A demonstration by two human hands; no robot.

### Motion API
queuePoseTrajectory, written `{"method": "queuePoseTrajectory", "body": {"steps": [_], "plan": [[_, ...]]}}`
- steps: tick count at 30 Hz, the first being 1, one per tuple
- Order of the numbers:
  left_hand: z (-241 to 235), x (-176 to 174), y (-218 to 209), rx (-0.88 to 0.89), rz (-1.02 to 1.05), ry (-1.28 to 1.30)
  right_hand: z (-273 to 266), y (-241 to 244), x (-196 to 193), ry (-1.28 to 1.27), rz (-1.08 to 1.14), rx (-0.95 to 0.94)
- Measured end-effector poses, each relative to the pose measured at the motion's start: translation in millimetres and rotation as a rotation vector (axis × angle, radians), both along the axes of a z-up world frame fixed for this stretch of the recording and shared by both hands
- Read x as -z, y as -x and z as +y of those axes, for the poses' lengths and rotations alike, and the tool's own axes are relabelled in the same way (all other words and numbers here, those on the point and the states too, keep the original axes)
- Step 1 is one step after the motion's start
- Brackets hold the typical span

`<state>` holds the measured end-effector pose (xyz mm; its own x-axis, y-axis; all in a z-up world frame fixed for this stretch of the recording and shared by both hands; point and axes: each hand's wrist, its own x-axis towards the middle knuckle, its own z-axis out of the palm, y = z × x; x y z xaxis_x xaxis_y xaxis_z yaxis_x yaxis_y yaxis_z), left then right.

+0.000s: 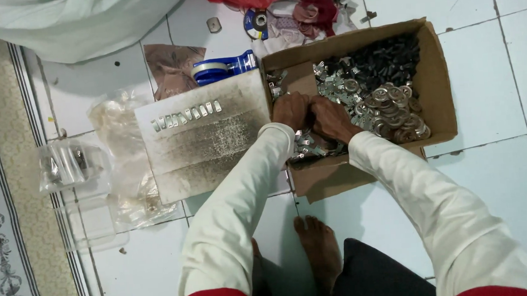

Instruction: The person sits on the floor and sorts small metal parts from a cardboard box, placing them onto a white board. They also handle a small plastic bag containing similar parts.

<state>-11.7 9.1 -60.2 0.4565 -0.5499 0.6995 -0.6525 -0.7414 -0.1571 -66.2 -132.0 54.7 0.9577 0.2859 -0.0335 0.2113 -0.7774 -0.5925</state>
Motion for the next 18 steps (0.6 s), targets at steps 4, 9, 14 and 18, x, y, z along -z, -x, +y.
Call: {"method": "queuePoseTrajectory", "body": {"steps": [4,9,14,18], "plan": [[4.8,-3.3,-1.2,0.002,0.085,-0.013,-15.9,-1.8,46.7,0.035,-0.011,-0.023],[0.9,14.9,-4.3,-0.061,0.005,-0.037,-17.3,-3.9,34.5,0.008,0.039,-0.008],[-1.6,-8.1,-25.5,-0.039,0.89,-0.397,-14.6,10.4,8.7,-0.023,0.021,0.051],[-1.2,-29.4,-32.8,-0.032,0.91,-0.387,-48.6,-10.3,80.1,-0.441,-0.035,-0.027]]}}
